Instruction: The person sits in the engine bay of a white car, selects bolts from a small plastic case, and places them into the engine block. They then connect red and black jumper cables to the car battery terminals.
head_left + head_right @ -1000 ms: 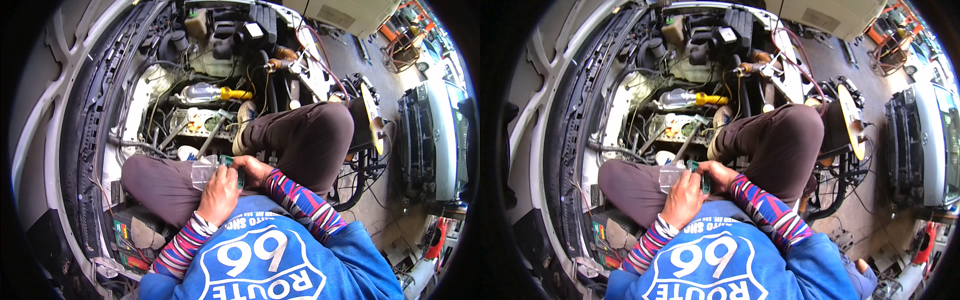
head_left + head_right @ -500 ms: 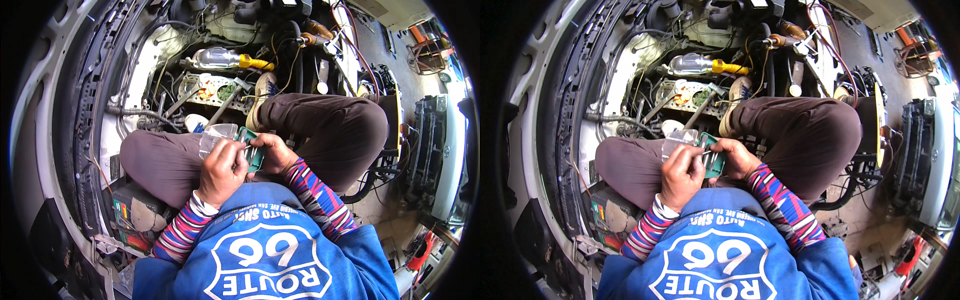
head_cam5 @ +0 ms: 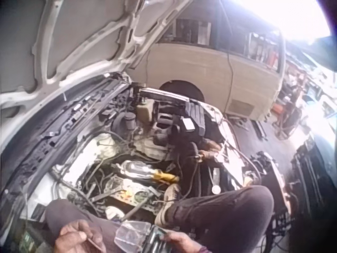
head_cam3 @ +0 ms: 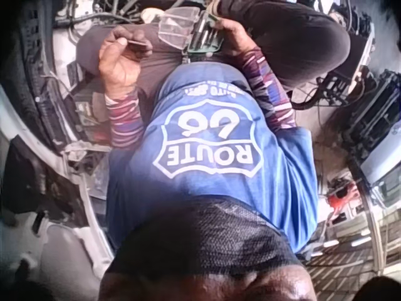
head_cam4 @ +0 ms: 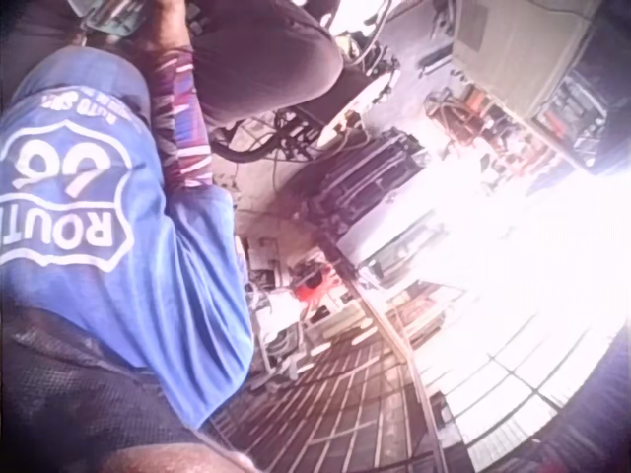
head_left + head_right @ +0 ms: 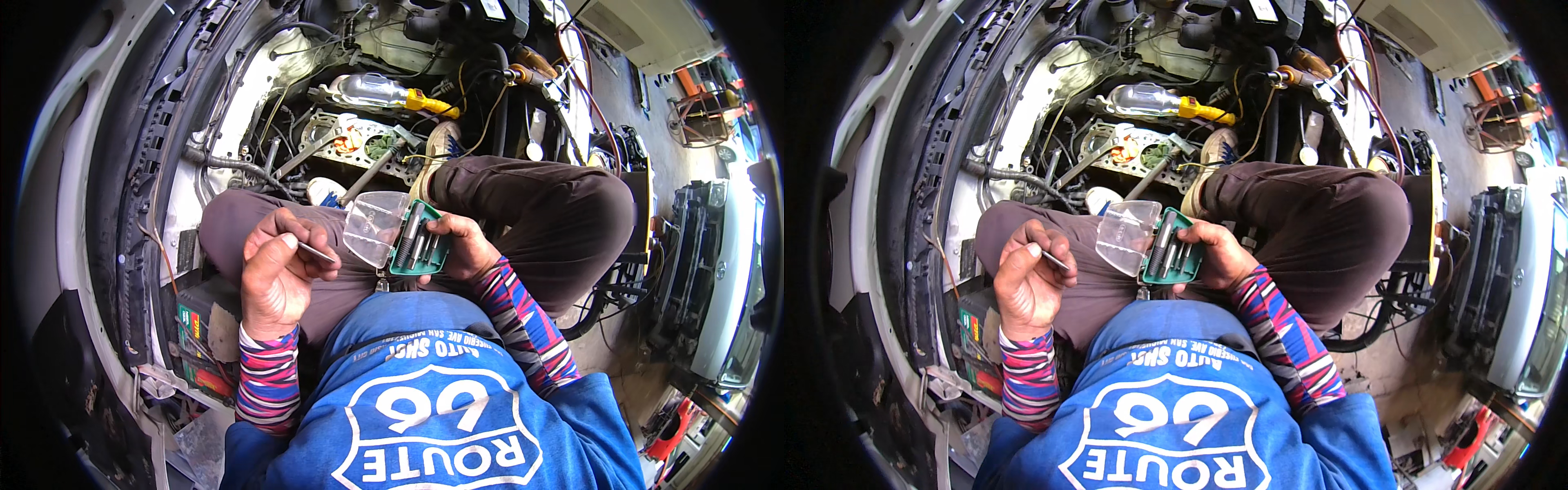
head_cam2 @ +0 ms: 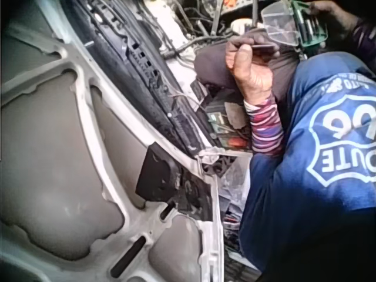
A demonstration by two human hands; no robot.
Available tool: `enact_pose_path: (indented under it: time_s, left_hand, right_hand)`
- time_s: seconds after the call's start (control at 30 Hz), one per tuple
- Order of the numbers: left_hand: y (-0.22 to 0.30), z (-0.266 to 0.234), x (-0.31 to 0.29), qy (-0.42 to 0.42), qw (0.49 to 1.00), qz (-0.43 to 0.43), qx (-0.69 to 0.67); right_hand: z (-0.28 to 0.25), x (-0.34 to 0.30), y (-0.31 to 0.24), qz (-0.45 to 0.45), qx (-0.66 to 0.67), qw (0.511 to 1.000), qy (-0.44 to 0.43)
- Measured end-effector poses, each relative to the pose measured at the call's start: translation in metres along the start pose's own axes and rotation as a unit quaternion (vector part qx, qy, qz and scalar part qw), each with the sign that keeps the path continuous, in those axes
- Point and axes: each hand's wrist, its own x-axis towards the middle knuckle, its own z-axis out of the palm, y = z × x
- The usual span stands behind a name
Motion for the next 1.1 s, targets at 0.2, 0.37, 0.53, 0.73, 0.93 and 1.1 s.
enact_pose_path:
  time_s: [0.2,0.37,0.53,0.73,0.93,1.1]
  left_hand:
    - [0.0,0.001,0.005,0.113,0.991,-0.065,0.016]
    - [-0.009,0.0,0.023,0.207,0.966,-0.029,0.154]
    - [-0.015,-0.006,0.039,0.124,0.942,-0.104,0.294]
    - [-0.036,0.008,0.049,0.007,0.943,-0.103,0.318]
    - [-0.07,0.015,0.075,-0.017,0.839,-0.02,0.543]
    - [-0.063,-0.002,0.111,0.077,0.851,-0.063,0.516]
  right_hand:
    - [0.009,-0.004,-0.008,-0.037,-0.036,0.999,0.013]
    - [0.013,-0.011,-0.015,-0.045,-0.028,0.999,0.011]
    - [0.016,-0.009,-0.02,-0.04,-0.014,0.999,0.007]
    - [0.02,0.01,-0.015,-0.015,-0.013,0.993,0.115]
    - [0.009,0.048,-0.022,-0.032,0.018,0.997,0.063]
    - [-0.015,0.088,-0.033,0.007,-0.012,0.992,0.124]
